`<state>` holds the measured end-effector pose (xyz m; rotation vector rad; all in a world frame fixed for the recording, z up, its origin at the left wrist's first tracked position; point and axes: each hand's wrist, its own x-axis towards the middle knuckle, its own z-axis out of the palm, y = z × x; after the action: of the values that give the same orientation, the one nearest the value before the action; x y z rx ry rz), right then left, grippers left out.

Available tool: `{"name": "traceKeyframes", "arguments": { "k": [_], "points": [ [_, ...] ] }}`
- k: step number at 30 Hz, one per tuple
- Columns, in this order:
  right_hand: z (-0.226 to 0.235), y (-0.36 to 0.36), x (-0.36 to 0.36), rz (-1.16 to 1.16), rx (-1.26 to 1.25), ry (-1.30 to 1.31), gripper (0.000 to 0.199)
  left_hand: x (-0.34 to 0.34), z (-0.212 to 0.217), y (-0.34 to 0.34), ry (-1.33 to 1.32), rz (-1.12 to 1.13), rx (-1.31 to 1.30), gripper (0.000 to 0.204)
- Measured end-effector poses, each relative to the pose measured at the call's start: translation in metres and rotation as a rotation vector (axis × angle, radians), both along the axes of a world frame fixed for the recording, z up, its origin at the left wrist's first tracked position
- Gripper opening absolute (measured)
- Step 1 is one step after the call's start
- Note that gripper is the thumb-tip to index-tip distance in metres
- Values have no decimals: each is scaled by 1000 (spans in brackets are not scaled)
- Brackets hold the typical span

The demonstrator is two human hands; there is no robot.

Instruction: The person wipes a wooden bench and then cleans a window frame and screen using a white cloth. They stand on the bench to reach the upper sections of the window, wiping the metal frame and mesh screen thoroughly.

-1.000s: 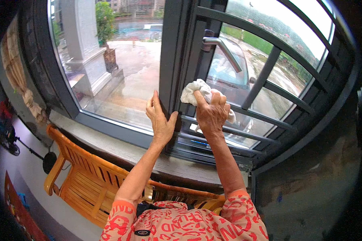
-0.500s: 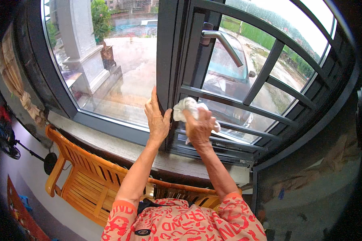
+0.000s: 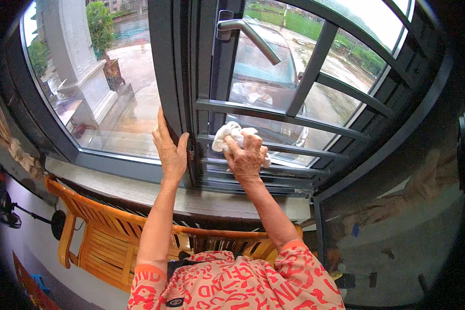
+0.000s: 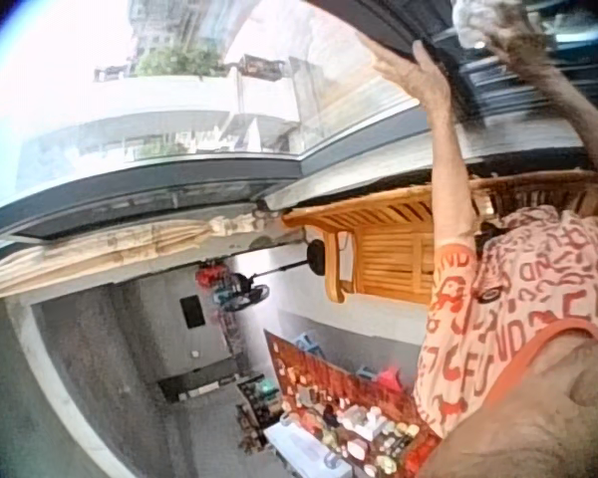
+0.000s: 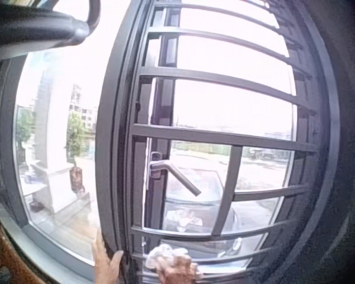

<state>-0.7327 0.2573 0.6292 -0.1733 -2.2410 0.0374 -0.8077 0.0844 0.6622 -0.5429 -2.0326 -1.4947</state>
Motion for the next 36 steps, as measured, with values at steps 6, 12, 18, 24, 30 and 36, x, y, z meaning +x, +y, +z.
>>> {"name": "traceKeyframes", "arguments": {
  "k": [6, 12, 18, 24, 30, 36],
  "points": [
    [2, 40, 33, -192, -37, -25, 47, -2, -1, 3, 29, -1, 21, 85],
    [4, 34, 31, -215, -6, -115, 39, 2, 6, 18, 143, 112, -87, 92],
    [-5, 61, 47, -254, -22, 32, 34, -10, -4, 7, 179, 159, -152, 91],
    [-5, 124, 95, -413, -132, 97, 44, -4, -1, 11, 103, 159, -145, 90],
    [-28, 185, 118, -514, -192, 237, 35, -1, 0, 16, 132, 159, -109, 89],
    [-28, 231, 135, -652, -380, 542, 42, -3, 1, 14, 107, 128, -108, 89]
  ]
}}
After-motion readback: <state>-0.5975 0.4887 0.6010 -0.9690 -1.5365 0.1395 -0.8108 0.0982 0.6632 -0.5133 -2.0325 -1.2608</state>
